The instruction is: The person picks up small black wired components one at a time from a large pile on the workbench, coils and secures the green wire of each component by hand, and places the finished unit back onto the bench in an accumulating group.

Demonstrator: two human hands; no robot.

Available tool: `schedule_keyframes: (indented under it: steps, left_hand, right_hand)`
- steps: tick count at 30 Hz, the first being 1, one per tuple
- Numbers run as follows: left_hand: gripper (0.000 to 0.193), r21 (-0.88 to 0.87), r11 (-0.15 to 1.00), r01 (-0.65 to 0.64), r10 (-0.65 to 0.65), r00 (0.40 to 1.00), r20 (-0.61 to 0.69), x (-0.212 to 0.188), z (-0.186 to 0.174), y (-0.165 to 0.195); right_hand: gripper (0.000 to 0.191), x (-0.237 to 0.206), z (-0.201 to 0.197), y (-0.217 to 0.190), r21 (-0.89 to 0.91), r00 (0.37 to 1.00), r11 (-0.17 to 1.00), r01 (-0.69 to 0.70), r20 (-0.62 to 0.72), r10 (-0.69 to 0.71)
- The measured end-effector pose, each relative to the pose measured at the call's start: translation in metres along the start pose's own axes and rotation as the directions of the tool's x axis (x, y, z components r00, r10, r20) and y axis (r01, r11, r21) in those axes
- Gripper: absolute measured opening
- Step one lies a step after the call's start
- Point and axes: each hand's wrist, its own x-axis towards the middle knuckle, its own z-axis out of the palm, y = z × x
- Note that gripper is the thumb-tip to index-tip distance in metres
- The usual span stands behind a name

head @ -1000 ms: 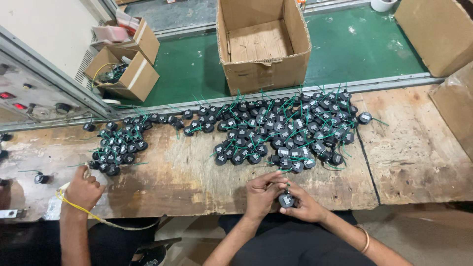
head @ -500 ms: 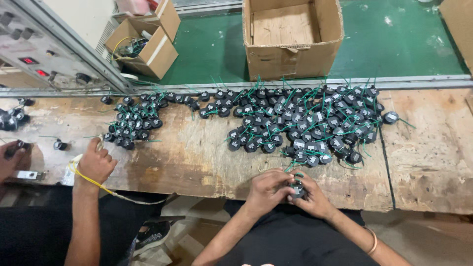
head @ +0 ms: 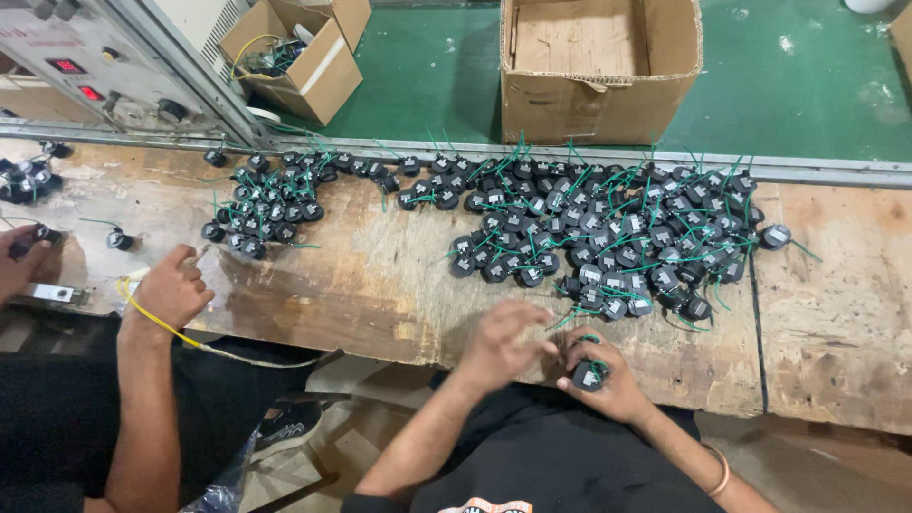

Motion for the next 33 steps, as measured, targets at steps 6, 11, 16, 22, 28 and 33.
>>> schedule_keyframes:
  steps: [6,11,16,22,28,33]
  left_hand:
    - [0.042,0.552,0.729,0.405,-0.071,0.847,-0.527,0.116,-0.131,-0.07]
    - [0.074,0.557,0.304,0.773,-0.335,0.634,-0.697,0.18,-0.213,-0.1]
    - [0.09,0.509,0.197,0.838,-0.719,0.476,-0.506,0.188,-0.222,-0.121]
    - [0.077,0.598,0.526,0.605,-0.576,0.771,-0.273,0.165,-0.184,-0.116]
    - [0.067,0.615,0.662,0.429,-0.449,0.884,-0.135,0.117,-0.095,-0.073]
    - [0.065,0.58,0.666,0.469,-0.434,0.876,-0.209,0.09,-0.053,-0.057]
  right_hand:
    - [0.031,-0.001,0.002,0.007,0.003,0.998,1.0,0.028,0.063,-0.028]
    - [0.032,-0.001,0.001,0.015,0.039,0.997,0.998,0.039,0.062,-0.041]
    - [0.03,-0.004,0.0,0.016,0.047,0.997,0.999,-0.008,0.076,0.004]
    - [0.029,-0.002,0.0,0.012,0.081,0.995,0.996,0.023,0.093,-0.031]
    - [0.03,0.003,0.002,0.006,0.06,0.993,0.997,0.055,0.1,-0.061]
    - [0.03,0.005,0.005,0.002,-0.006,0.988,0.995,0.104,0.115,-0.103]
